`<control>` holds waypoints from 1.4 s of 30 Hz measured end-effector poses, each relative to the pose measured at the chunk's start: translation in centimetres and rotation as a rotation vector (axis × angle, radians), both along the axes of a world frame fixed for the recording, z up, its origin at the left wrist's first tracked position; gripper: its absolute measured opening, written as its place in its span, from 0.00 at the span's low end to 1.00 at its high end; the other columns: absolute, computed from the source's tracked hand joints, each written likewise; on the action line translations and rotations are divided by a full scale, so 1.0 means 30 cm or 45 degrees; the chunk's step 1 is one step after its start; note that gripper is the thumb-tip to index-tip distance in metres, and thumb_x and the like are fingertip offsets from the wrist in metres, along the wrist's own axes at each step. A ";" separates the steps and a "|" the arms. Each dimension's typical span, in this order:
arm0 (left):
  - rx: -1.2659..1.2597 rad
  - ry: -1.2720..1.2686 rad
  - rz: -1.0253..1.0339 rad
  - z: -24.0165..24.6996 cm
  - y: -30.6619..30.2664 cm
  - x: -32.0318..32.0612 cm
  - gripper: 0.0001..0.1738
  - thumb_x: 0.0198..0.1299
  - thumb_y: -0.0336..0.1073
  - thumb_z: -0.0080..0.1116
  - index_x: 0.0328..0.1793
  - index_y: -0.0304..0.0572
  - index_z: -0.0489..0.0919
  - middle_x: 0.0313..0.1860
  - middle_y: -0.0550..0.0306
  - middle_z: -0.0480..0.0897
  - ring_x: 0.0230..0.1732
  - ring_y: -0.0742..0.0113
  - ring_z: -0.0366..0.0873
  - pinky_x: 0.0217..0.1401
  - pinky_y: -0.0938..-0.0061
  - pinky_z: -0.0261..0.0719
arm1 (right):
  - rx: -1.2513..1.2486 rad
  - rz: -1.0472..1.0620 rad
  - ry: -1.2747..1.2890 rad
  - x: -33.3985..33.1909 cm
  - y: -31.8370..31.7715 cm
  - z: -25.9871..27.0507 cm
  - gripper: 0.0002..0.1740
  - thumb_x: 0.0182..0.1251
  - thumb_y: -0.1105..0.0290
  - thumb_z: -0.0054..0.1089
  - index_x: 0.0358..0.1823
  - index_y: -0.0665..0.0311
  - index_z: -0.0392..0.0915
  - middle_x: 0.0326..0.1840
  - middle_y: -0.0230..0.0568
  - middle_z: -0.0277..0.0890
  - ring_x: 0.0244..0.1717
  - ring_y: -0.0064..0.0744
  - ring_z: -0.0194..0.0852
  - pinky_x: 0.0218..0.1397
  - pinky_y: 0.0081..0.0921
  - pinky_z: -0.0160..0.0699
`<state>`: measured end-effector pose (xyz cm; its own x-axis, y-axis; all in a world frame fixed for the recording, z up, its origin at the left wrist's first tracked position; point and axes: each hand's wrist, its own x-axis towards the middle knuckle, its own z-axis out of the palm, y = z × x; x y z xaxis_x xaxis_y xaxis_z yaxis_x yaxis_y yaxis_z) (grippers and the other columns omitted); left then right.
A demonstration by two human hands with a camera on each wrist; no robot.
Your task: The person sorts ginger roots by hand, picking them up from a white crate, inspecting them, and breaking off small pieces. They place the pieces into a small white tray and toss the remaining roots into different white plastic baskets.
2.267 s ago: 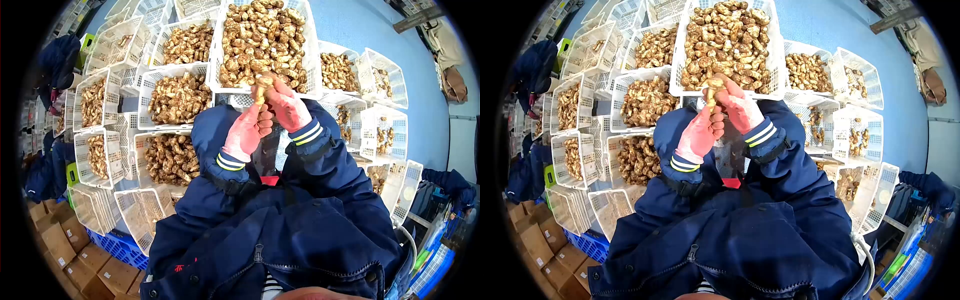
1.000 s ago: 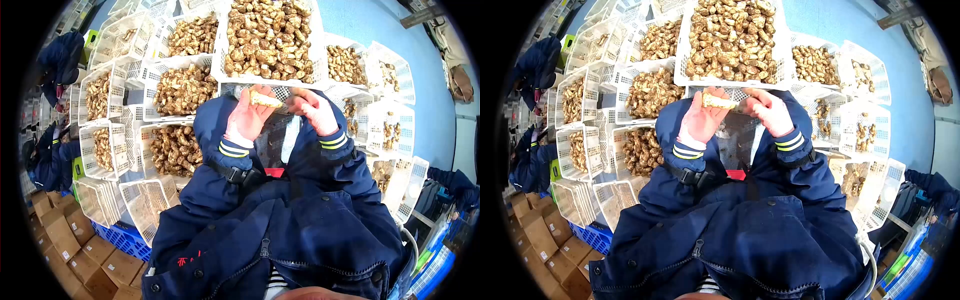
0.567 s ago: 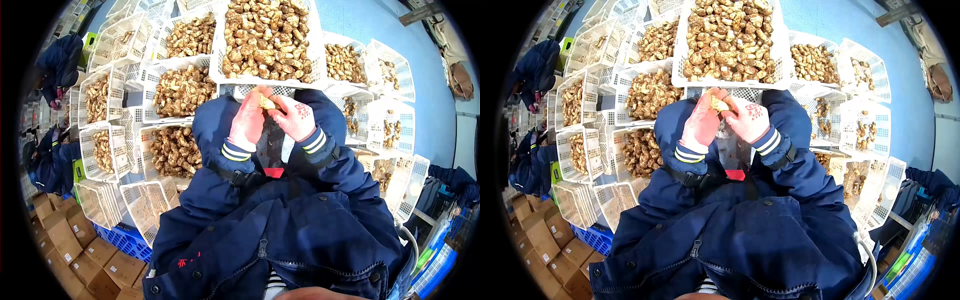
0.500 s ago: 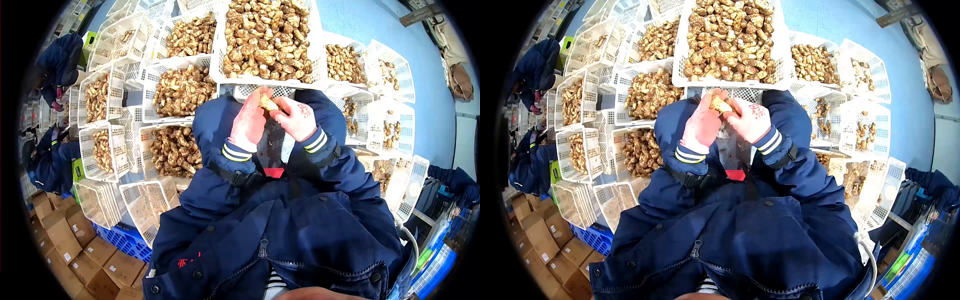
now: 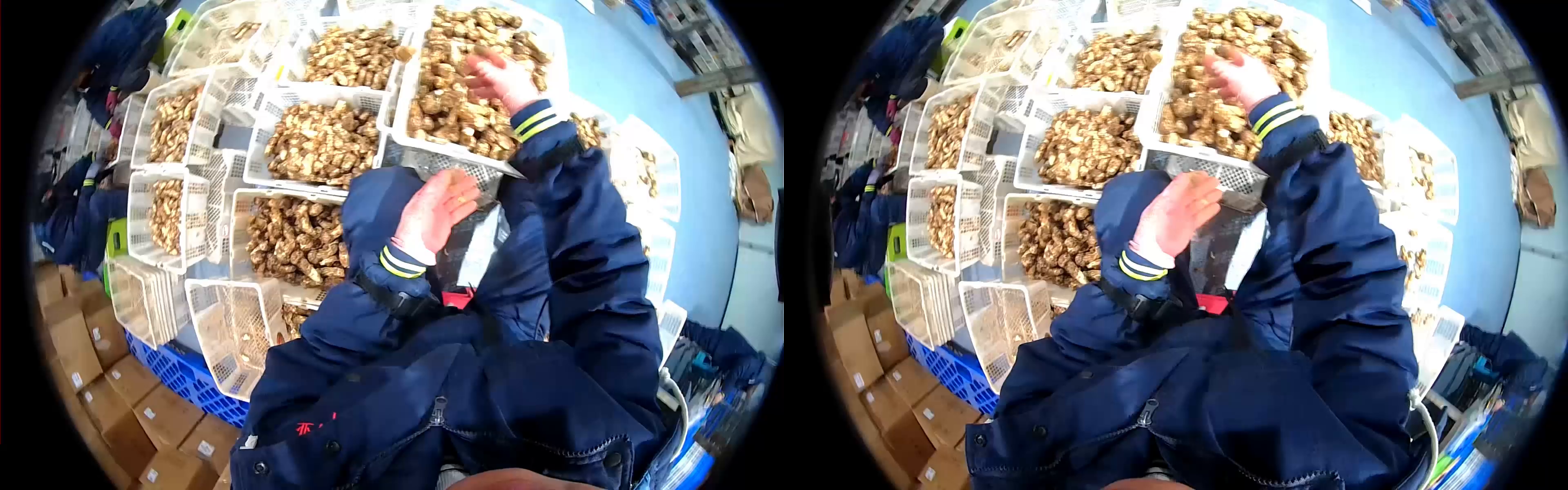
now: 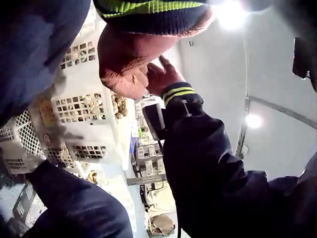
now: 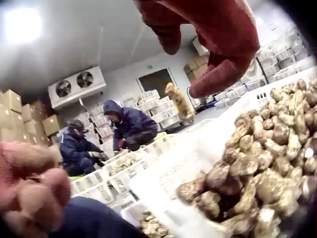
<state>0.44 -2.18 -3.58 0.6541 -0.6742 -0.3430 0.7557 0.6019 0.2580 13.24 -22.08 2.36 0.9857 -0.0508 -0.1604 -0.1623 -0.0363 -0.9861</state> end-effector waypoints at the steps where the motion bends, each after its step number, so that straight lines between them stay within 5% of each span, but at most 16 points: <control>1: -0.020 0.006 -0.017 0.001 0.010 0.005 0.24 0.64 0.46 0.43 0.58 0.34 0.66 0.57 0.44 0.69 0.58 0.53 0.67 0.62 0.62 0.62 | -0.272 -0.002 -0.003 0.065 -0.053 -0.027 0.34 0.57 0.54 0.57 0.59 0.68 0.62 0.45 0.43 0.75 0.40 0.33 0.76 0.41 0.24 0.73; 4: -0.008 -0.027 0.031 0.007 0.018 0.022 0.24 0.64 0.47 0.44 0.57 0.34 0.67 0.55 0.45 0.71 0.56 0.55 0.68 0.60 0.63 0.64 | -1.740 0.128 -0.091 0.180 -0.372 -0.338 0.26 0.57 0.53 0.49 0.54 0.58 0.70 0.48 0.51 0.74 0.50 0.45 0.71 0.55 0.32 0.68; 5: -0.022 -0.013 0.022 0.005 0.019 0.025 0.24 0.64 0.47 0.44 0.56 0.34 0.68 0.54 0.45 0.72 0.56 0.55 0.69 0.60 0.63 0.64 | -1.679 0.389 0.280 0.091 -0.306 -0.176 0.26 0.56 0.53 0.50 0.55 0.56 0.70 0.53 0.52 0.70 0.55 0.46 0.67 0.58 0.35 0.66; 7: -0.068 -0.015 -0.012 0.003 0.009 0.023 0.23 0.63 0.46 0.46 0.54 0.35 0.69 0.51 0.47 0.74 0.53 0.56 0.71 0.57 0.64 0.67 | -2.072 0.665 0.345 0.054 -0.429 -0.322 0.25 0.54 0.62 0.48 0.57 0.52 0.68 0.57 0.52 0.65 0.58 0.48 0.63 0.59 0.37 0.63; 9: -0.083 -0.021 -0.038 -0.008 -0.008 0.014 0.22 0.62 0.47 0.46 0.54 0.35 0.70 0.51 0.47 0.74 0.52 0.57 0.71 0.56 0.64 0.68 | -1.900 0.799 0.608 0.013 -0.391 -0.262 0.29 0.50 0.75 0.51 0.58 0.53 0.66 0.63 0.52 0.57 0.64 0.47 0.53 0.66 0.34 0.53; 12: -0.012 -0.023 -0.063 -0.017 -0.018 0.010 0.23 0.63 0.48 0.46 0.55 0.36 0.69 0.52 0.47 0.74 0.53 0.58 0.71 0.57 0.65 0.67 | -2.154 0.986 0.700 0.003 -0.372 -0.303 0.34 0.50 0.74 0.53 0.63 0.50 0.60 0.67 0.50 0.52 0.68 0.45 0.48 0.68 0.34 0.49; 17: 0.000 -0.027 -0.066 -0.024 -0.015 0.015 0.23 0.63 0.48 0.46 0.55 0.36 0.69 0.52 0.48 0.74 0.53 0.58 0.71 0.57 0.66 0.68 | -2.444 1.099 0.664 0.003 -0.296 -0.221 0.16 0.54 0.67 0.54 0.46 0.58 0.72 0.50 0.46 0.71 0.50 0.46 0.69 0.53 0.37 0.68; 19: -0.016 -0.037 -0.044 -0.022 -0.008 0.012 0.23 0.62 0.48 0.46 0.54 0.37 0.70 0.51 0.47 0.74 0.52 0.58 0.71 0.56 0.65 0.68 | -2.336 0.773 0.438 -0.006 -0.326 -0.262 0.15 0.56 0.64 0.53 0.42 0.62 0.73 0.47 0.45 0.73 0.47 0.44 0.72 0.49 0.35 0.71; 21: -0.020 -0.020 -0.038 -0.034 -0.005 0.010 0.23 0.62 0.47 0.47 0.54 0.37 0.70 0.51 0.47 0.75 0.52 0.58 0.72 0.57 0.65 0.68 | -1.601 0.351 0.264 -0.047 -0.339 -0.210 0.20 0.57 0.59 0.55 0.40 0.72 0.72 0.35 0.47 0.77 0.42 0.39 0.75 0.46 0.29 0.71; 23: -0.030 0.014 -0.047 -0.016 -0.008 0.013 0.23 0.62 0.47 0.47 0.54 0.36 0.70 0.50 0.46 0.75 0.53 0.57 0.72 0.57 0.64 0.68 | -0.921 0.139 0.372 -0.087 -0.322 -0.187 0.26 0.58 0.60 0.57 0.55 0.69 0.68 0.45 0.46 0.75 0.44 0.35 0.75 0.42 0.31 0.74; 27: -0.049 -0.006 -0.070 -0.011 -0.026 -0.003 0.23 0.63 0.46 0.44 0.54 0.34 0.69 0.52 0.45 0.74 0.54 0.56 0.71 0.59 0.63 0.66 | 0.588 -0.274 0.084 -0.258 -0.207 -0.227 0.34 0.57 0.70 0.58 0.63 0.71 0.55 0.55 0.39 0.67 0.48 0.27 0.69 0.46 0.29 0.70; 31: 0.012 -0.010 -0.116 0.003 -0.032 -0.011 0.22 0.64 0.46 0.44 0.53 0.35 0.70 0.53 0.45 0.73 0.54 0.56 0.70 0.59 0.63 0.66 | 0.760 0.090 -0.082 -0.291 -0.078 -0.177 0.30 0.55 0.72 0.59 0.59 0.71 0.60 0.46 0.34 0.70 0.46 0.23 0.68 0.48 0.20 0.67; 36: 0.015 -0.029 -0.096 0.012 -0.032 -0.012 0.22 0.64 0.47 0.44 0.53 0.35 0.70 0.53 0.44 0.73 0.55 0.55 0.70 0.59 0.62 0.65 | 0.855 0.120 -0.191 -0.293 -0.076 -0.211 0.22 0.57 0.71 0.57 0.53 0.69 0.66 0.43 0.33 0.73 0.42 0.23 0.71 0.46 0.19 0.68; 39: 0.008 -0.030 -0.101 0.009 -0.041 -0.019 0.22 0.64 0.46 0.44 0.54 0.35 0.69 0.54 0.44 0.73 0.55 0.54 0.69 0.59 0.61 0.65 | 0.601 0.074 -0.061 -0.332 -0.036 -0.107 0.20 0.59 0.68 0.54 0.52 0.68 0.68 0.42 0.33 0.74 0.40 0.24 0.72 0.46 0.19 0.69; 40: 0.010 -0.026 -0.106 0.014 -0.039 -0.020 0.22 0.64 0.46 0.44 0.54 0.35 0.69 0.54 0.44 0.72 0.55 0.54 0.69 0.59 0.61 0.64 | 0.776 0.324 -0.138 -0.337 -0.051 -0.080 0.20 0.63 0.66 0.49 0.54 0.68 0.66 0.45 0.39 0.73 0.45 0.29 0.73 0.50 0.24 0.71; 42: 0.005 -0.015 -0.110 0.013 -0.037 -0.028 0.23 0.64 0.46 0.44 0.55 0.34 0.69 0.54 0.44 0.72 0.55 0.54 0.69 0.60 0.61 0.64 | 0.883 0.199 -0.057 -0.367 -0.038 -0.071 0.22 0.64 0.66 0.47 0.57 0.68 0.63 0.49 0.42 0.71 0.47 0.32 0.72 0.52 0.28 0.71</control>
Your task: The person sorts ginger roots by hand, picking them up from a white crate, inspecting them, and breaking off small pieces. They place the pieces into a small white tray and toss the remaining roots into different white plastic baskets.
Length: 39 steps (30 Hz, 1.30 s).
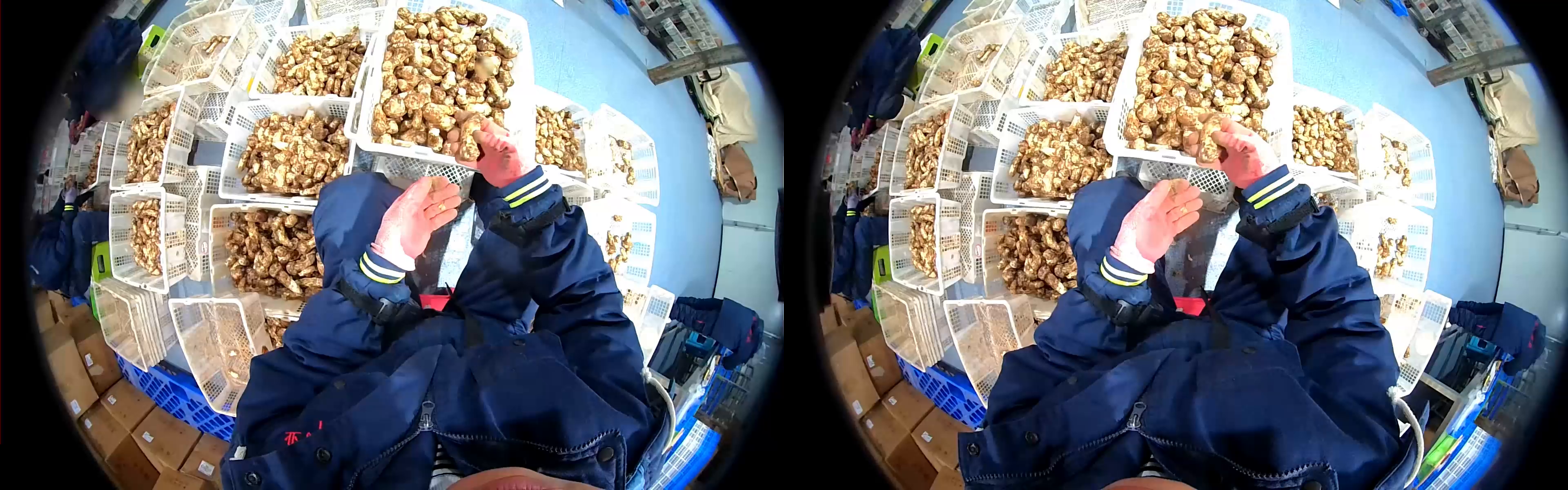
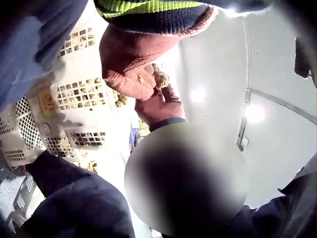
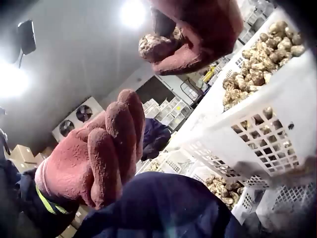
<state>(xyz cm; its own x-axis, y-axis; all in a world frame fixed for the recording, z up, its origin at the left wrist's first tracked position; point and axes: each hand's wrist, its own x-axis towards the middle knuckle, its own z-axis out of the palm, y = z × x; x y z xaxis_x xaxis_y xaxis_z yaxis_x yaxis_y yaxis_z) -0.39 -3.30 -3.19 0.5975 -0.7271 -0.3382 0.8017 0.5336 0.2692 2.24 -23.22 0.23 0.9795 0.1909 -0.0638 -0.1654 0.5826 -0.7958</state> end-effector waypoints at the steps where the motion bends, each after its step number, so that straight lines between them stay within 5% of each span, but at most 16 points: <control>1: -0.015 0.009 0.002 -0.006 0.001 0.003 0.23 0.64 0.46 0.44 0.55 0.34 0.68 0.54 0.44 0.72 0.56 0.53 0.69 0.60 0.61 0.64 | 0.102 -0.087 0.119 -0.011 0.004 0.005 0.23 0.64 0.65 0.45 0.59 0.67 0.60 0.52 0.46 0.69 0.49 0.35 0.72 0.54 0.32 0.72; 3: -0.036 0.020 0.007 -0.015 -0.002 0.008 0.23 0.64 0.46 0.44 0.55 0.34 0.68 0.54 0.44 0.72 0.56 0.53 0.69 0.60 0.61 0.64 | 0.223 -0.060 0.030 -0.016 0.007 -0.003 0.29 0.63 0.65 0.46 0.64 0.68 0.52 0.60 0.53 0.62 0.51 0.40 0.71 0.56 0.35 0.70; 5: -0.010 -0.005 0.004 -0.013 0.000 0.006 0.24 0.64 0.47 0.44 0.56 0.35 0.68 0.54 0.44 0.72 0.55 0.53 0.69 0.59 0.61 0.64 | 0.278 -0.070 0.036 -0.023 0.025 0.003 0.31 0.62 0.64 0.49 0.63 0.70 0.53 0.57 0.53 0.65 0.51 0.40 0.71 0.56 0.35 0.69; 7: 0.043 -0.028 -0.043 -0.005 -0.003 0.005 0.25 0.63 0.48 0.44 0.56 0.35 0.68 0.53 0.44 0.73 0.55 0.54 0.69 0.59 0.62 0.65 | -0.045 -0.103 0.008 -0.018 0.041 0.010 0.32 0.61 0.63 0.53 0.62 0.72 0.55 0.53 0.51 0.68 0.50 0.40 0.71 0.56 0.35 0.68; 15: -0.028 -0.145 -0.191 0.057 -0.004 0.014 0.30 0.60 0.55 0.47 0.54 0.35 0.69 0.51 0.46 0.75 0.49 0.59 0.74 0.51 0.66 0.71 | -0.022 0.041 0.133 -0.031 0.098 0.038 0.34 0.57 0.61 0.58 0.62 0.70 0.57 0.53 0.49 0.69 0.52 0.39 0.70 0.56 0.33 0.68; 23: 0.195 -0.099 0.046 0.017 0.026 0.034 0.19 0.59 0.43 0.54 0.51 0.40 0.72 0.43 0.52 0.79 0.39 0.65 0.77 0.44 0.68 0.75 | -0.272 -0.014 0.007 -0.057 0.105 0.088 0.35 0.58 0.71 0.55 0.66 0.69 0.51 0.60 0.41 0.63 0.60 0.32 0.60 0.61 0.28 0.58; 25: 0.280 -0.147 0.093 0.021 0.035 0.038 0.17 0.58 0.40 0.55 0.50 0.39 0.72 0.40 0.54 0.79 0.37 0.68 0.77 0.42 0.73 0.74 | -0.527 -0.075 -0.090 -0.054 0.078 0.070 0.36 0.54 0.75 0.57 0.65 0.66 0.54 0.60 0.43 0.63 0.61 0.36 0.61 0.61 0.29 0.60; 27: 0.608 -0.541 0.114 0.037 0.036 0.051 0.15 0.57 0.36 0.55 0.48 0.36 0.72 0.39 0.55 0.78 0.36 0.71 0.76 0.40 0.79 0.73 | -1.785 -0.169 -0.730 -0.057 0.050 0.075 0.35 0.47 0.78 0.60 0.61 0.62 0.61 0.59 0.45 0.65 0.59 0.44 0.63 0.59 0.33 0.63; 29: 0.615 -0.600 0.130 0.050 0.024 0.052 0.14 0.57 0.33 0.54 0.48 0.34 0.71 0.38 0.56 0.78 0.35 0.73 0.76 0.38 0.82 0.72 | -2.205 -0.156 -0.968 -0.051 0.110 0.171 0.28 0.41 0.77 0.61 0.50 0.60 0.69 0.52 0.45 0.67 0.54 0.46 0.65 0.54 0.36 0.67; 31: 0.995 -0.832 0.063 0.062 0.012 0.049 0.16 0.56 0.31 0.55 0.49 0.33 0.71 0.37 0.56 0.79 0.34 0.73 0.76 0.38 0.81 0.72 | -2.310 -0.025 -1.004 -0.081 0.104 0.136 0.25 0.42 0.74 0.61 0.47 0.59 0.70 0.49 0.42 0.70 0.51 0.42 0.68 0.51 0.34 0.69; 33: 0.926 -0.782 0.131 0.063 0.011 0.044 0.17 0.55 0.30 0.56 0.50 0.32 0.71 0.37 0.55 0.79 0.34 0.72 0.76 0.38 0.81 0.73 | -2.177 -0.074 -0.758 -0.099 0.074 0.076 0.21 0.47 0.72 0.60 0.47 0.60 0.72 0.40 0.42 0.75 0.41 0.40 0.74 0.45 0.29 0.72; 36: 0.623 -0.624 0.261 0.072 0.018 0.049 0.17 0.59 0.35 0.52 0.51 0.32 0.70 0.39 0.52 0.79 0.37 0.69 0.77 0.41 0.78 0.73 | -1.266 -0.267 0.019 -0.148 -0.029 -0.018 0.21 0.59 0.69 0.56 0.54 0.68 0.67 0.43 0.42 0.76 0.42 0.32 0.75 0.45 0.22 0.72; 39: 0.676 -0.592 0.100 0.075 0.016 0.055 0.16 0.61 0.37 0.49 0.51 0.33 0.71 0.40 0.51 0.79 0.38 0.68 0.77 0.42 0.77 0.73 | -0.463 -0.813 0.244 -0.135 -0.263 -0.056 0.28 0.60 0.63 0.55 0.59 0.70 0.60 0.45 0.44 0.74 0.46 0.34 0.74 0.42 0.32 0.80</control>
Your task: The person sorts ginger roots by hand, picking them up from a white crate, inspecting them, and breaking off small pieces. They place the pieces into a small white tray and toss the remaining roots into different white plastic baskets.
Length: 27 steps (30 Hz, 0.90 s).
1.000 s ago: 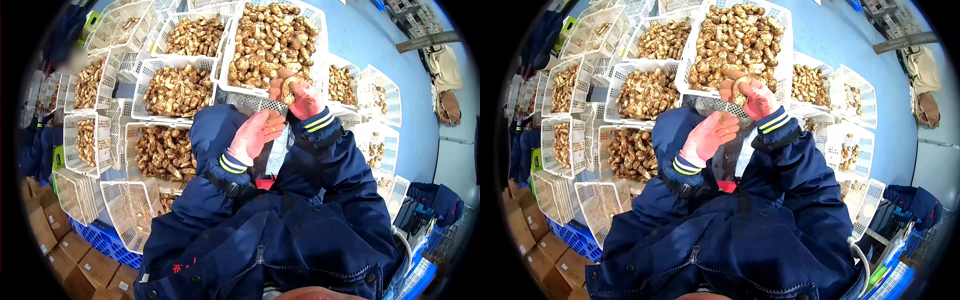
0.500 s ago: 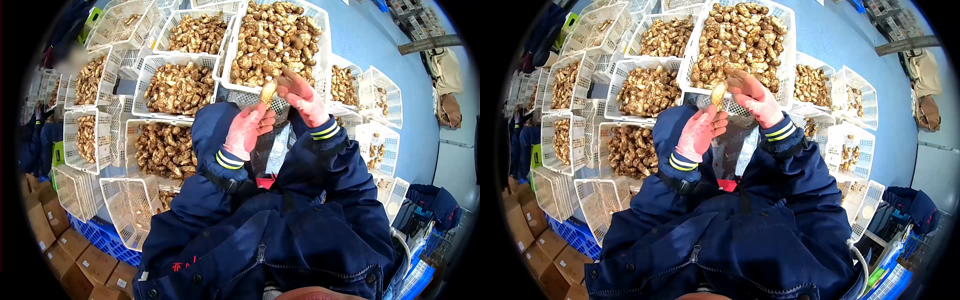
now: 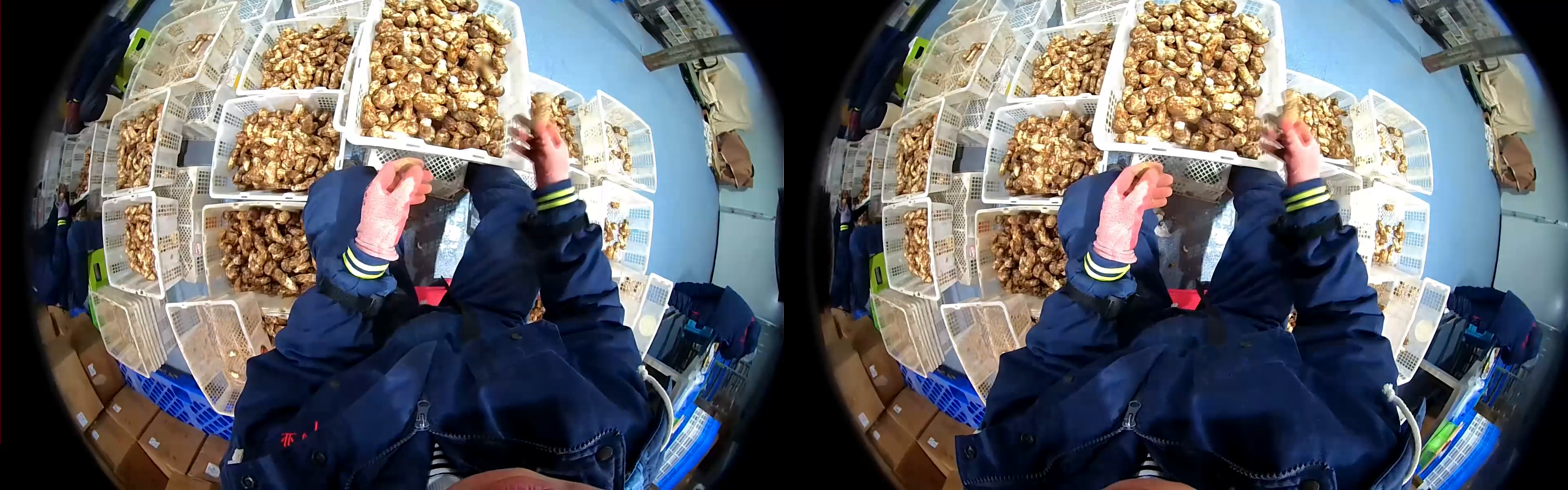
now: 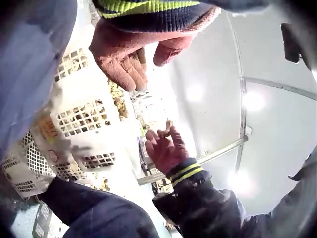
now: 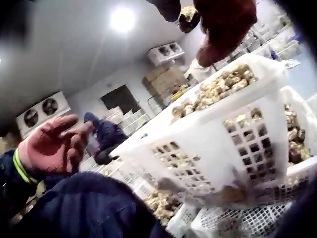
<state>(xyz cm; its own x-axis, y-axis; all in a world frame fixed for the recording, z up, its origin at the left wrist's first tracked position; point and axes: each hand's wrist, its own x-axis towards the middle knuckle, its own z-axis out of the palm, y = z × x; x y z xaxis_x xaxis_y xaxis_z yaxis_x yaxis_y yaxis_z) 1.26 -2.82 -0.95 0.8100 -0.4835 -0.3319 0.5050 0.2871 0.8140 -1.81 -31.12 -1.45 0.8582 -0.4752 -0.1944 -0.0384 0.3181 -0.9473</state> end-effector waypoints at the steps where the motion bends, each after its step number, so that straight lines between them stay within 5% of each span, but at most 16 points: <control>1: -0.053 -0.019 -0.035 -0.007 -0.001 -0.007 0.16 0.62 0.37 0.49 0.51 0.34 0.71 0.40 0.51 0.78 0.38 0.68 0.77 0.42 0.77 0.74 | -0.091 -0.135 0.082 0.010 -0.065 -0.007 0.33 0.61 0.60 0.55 0.62 0.69 0.56 0.47 0.45 0.74 0.45 0.33 0.75 0.41 0.31 0.79; 5: -0.086 0.074 -0.162 -0.031 -0.037 -0.030 0.16 0.62 0.38 0.49 0.51 0.34 0.71 0.40 0.51 0.78 0.38 0.68 0.77 0.42 0.77 0.74 | -0.697 0.180 0.422 0.086 -0.092 -0.006 0.32 0.56 0.63 0.60 0.59 0.71 0.62 0.47 0.40 0.75 0.42 0.21 0.72 0.36 0.16 0.72; 6: -0.084 0.080 -0.165 -0.035 -0.041 -0.033 0.16 0.62 0.38 0.49 0.51 0.34 0.71 0.40 0.51 0.78 0.38 0.68 0.77 0.42 0.77 0.74 | -0.804 0.359 0.453 0.118 -0.065 0.005 0.28 0.55 0.61 0.59 0.56 0.66 0.67 0.47 0.43 0.75 0.43 0.26 0.74 0.40 0.20 0.73; 8: -0.081 0.110 -0.200 -0.037 -0.043 -0.031 0.16 0.62 0.38 0.49 0.51 0.34 0.71 0.40 0.50 0.78 0.38 0.68 0.77 0.42 0.77 0.74 | -1.542 0.656 0.674 0.190 -0.006 0.045 0.27 0.55 0.58 0.57 0.57 0.59 0.68 0.47 0.47 0.75 0.45 0.37 0.75 0.46 0.27 0.72; 10: -0.059 0.103 -0.206 -0.035 -0.036 -0.024 0.17 0.62 0.39 0.48 0.51 0.34 0.71 0.40 0.50 0.78 0.39 0.67 0.77 0.43 0.77 0.74 | -1.830 0.860 0.726 0.265 -0.009 -0.020 0.25 0.55 0.56 0.54 0.55 0.55 0.69 0.47 0.49 0.74 0.49 0.44 0.72 0.52 0.33 0.69; 15: 0.008 0.095 -0.185 -0.037 -0.036 -0.011 0.18 0.62 0.41 0.47 0.51 0.33 0.71 0.40 0.50 0.79 0.39 0.66 0.77 0.44 0.76 0.74 | -2.117 1.148 0.797 0.333 -0.037 -0.156 0.30 0.50 0.69 0.55 0.58 0.63 0.63 0.53 0.53 0.68 0.54 0.46 0.67 0.56 0.33 0.66; 19: -0.030 0.103 -0.193 -0.045 -0.044 -0.018 0.18 0.62 0.41 0.47 0.50 0.33 0.71 0.40 0.50 0.79 0.39 0.66 0.77 0.44 0.76 0.74 | -2.180 1.320 0.873 0.338 -0.020 -0.170 0.29 0.50 0.66 0.60 0.56 0.62 0.64 0.47 0.53 0.71 0.52 0.47 0.69 0.52 0.34 0.68; 27: -0.018 0.138 -0.204 -0.058 -0.053 -0.021 0.18 0.62 0.41 0.47 0.50 0.33 0.71 0.40 0.50 0.79 0.39 0.66 0.77 0.44 0.76 0.74 | -2.187 1.124 0.662 0.339 -0.029 -0.217 0.25 0.47 0.70 0.62 0.49 0.67 0.66 0.43 0.55 0.72 0.47 0.49 0.71 0.48 0.35 0.69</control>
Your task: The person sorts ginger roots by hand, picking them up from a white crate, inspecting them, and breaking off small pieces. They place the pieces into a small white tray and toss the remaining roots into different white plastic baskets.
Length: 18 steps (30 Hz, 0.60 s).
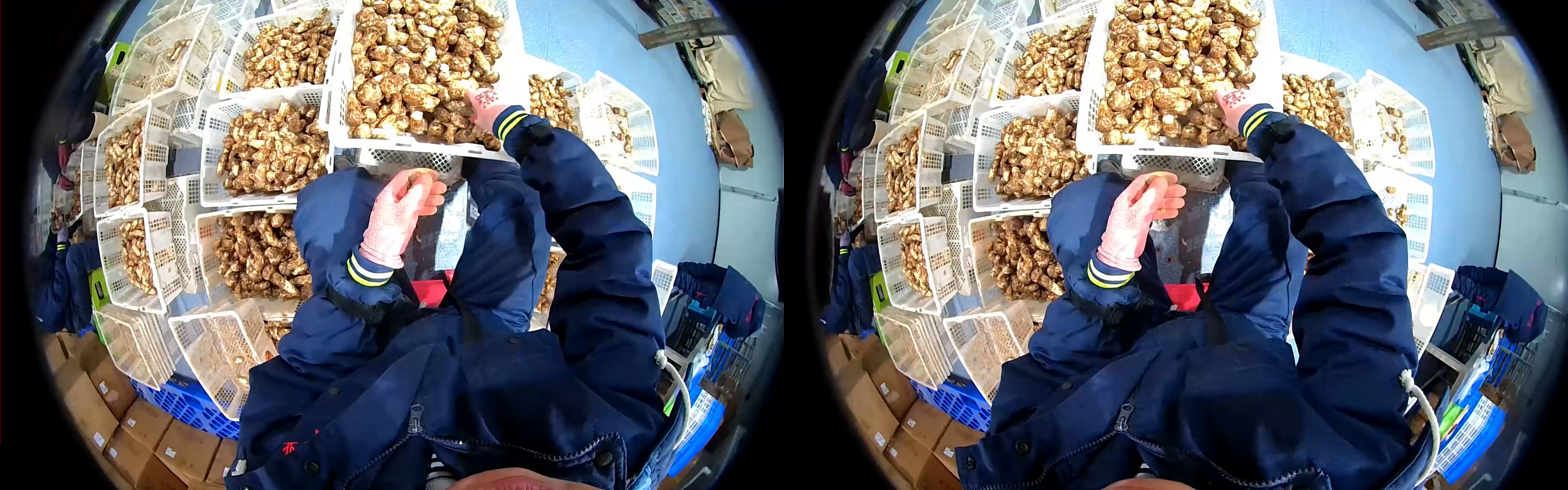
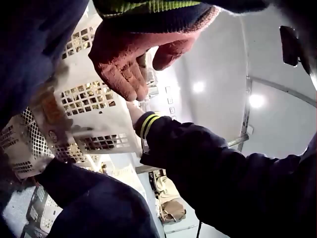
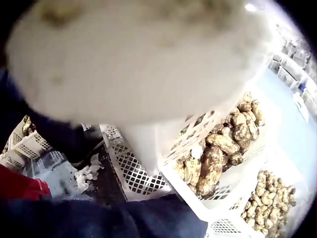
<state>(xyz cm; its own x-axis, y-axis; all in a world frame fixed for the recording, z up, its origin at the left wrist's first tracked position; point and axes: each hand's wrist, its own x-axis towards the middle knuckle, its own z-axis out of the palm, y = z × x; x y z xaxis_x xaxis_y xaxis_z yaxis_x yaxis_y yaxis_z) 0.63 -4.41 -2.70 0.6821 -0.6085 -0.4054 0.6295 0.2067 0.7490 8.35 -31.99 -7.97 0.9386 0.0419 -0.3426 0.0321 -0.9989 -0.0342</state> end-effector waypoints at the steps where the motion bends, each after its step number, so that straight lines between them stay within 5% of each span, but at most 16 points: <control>1: -0.018 0.020 0.002 0.004 -0.003 0.000 0.18 0.63 0.41 0.47 0.50 0.33 0.71 0.40 0.50 0.79 0.39 0.66 0.77 0.44 0.76 0.74 | 0.019 -0.021 0.012 0.004 0.002 -0.003 0.25 0.47 0.71 0.62 0.49 0.67 0.66 0.43 0.55 0.72 0.47 0.49 0.71 0.48 0.35 0.69; 6: 0.014 -0.034 -0.023 0.014 -0.009 -0.006 0.18 0.62 0.41 0.47 0.50 0.33 0.71 0.40 0.50 0.79 0.38 0.67 0.77 0.43 0.76 0.74 | -0.091 0.059 0.083 -0.005 0.009 0.036 0.22 0.52 0.67 0.58 0.49 0.61 0.68 0.41 0.54 0.73 0.45 0.49 0.71 0.47 0.37 0.70; 7: 0.010 -0.041 -0.020 0.011 -0.007 -0.008 0.18 0.62 0.41 0.48 0.50 0.33 0.71 0.40 0.50 0.79 0.38 0.66 0.77 0.43 0.76 0.74 | 0.006 0.054 -0.069 -0.011 0.011 0.053 0.23 0.52 0.62 0.58 0.50 0.61 0.70 0.43 0.48 0.74 0.46 0.47 0.72 0.46 0.35 0.72; 9: -0.049 0.002 -0.021 0.006 0.000 0.001 0.20 0.62 0.43 0.48 0.51 0.33 0.71 0.41 0.50 0.79 0.39 0.66 0.77 0.44 0.76 0.74 | 0.597 -0.370 -0.145 -0.034 -0.018 0.111 0.26 0.54 0.62 0.58 0.55 0.63 0.67 0.47 0.45 0.74 0.45 0.41 0.73 0.47 0.30 0.71; 11: 0.001 -0.045 -0.031 0.012 -0.005 -0.005 0.20 0.61 0.44 0.49 0.51 0.33 0.71 0.41 0.50 0.78 0.39 0.66 0.77 0.44 0.75 0.74 | 1.756 -0.882 -0.143 -0.113 -0.014 0.170 0.33 0.58 0.62 0.57 0.63 0.65 0.57 0.43 0.28 0.73 0.43 0.22 0.68 0.49 0.28 0.66; 13: -0.083 -0.038 -0.061 0.001 -0.020 -0.017 0.20 0.62 0.44 0.48 0.51 0.34 0.70 0.41 0.50 0.78 0.39 0.66 0.77 0.44 0.75 0.74 | 2.215 -0.785 -0.046 -0.184 -0.030 0.203 0.36 0.57 0.64 0.58 0.65 0.63 0.53 0.37 0.24 0.70 0.40 0.19 0.68 0.48 0.30 0.67; 15: -0.072 -0.045 -0.113 0.009 -0.039 -0.034 0.20 0.62 0.44 0.47 0.52 0.34 0.70 0.41 0.50 0.78 0.39 0.66 0.77 0.44 0.75 0.74 | 2.648 -0.461 -0.006 -0.226 0.006 0.242 0.40 0.55 0.60 0.62 0.66 0.64 0.53 0.29 0.21 0.69 0.52 0.23 0.64 0.55 0.38 0.63; 18: 0.029 -0.083 -0.151 0.048 -0.069 -0.063 0.19 0.63 0.43 0.46 0.51 0.34 0.71 0.41 0.50 0.78 0.39 0.67 0.77 0.44 0.76 0.74 | 2.670 -0.511 0.053 -0.250 0.020 0.213 0.38 0.54 0.64 0.61 0.64 0.63 0.53 0.24 0.22 0.65 0.51 0.29 0.67 0.55 0.36 0.63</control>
<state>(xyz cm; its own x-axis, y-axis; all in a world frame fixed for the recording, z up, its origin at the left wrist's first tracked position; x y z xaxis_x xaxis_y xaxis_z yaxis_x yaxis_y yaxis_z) -1.26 -6.48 -1.27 0.6315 -0.6775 -0.3771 0.5984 0.1166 0.7926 0.86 -31.37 -1.59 0.9864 0.1420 -0.0824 -0.1485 0.5581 -0.8164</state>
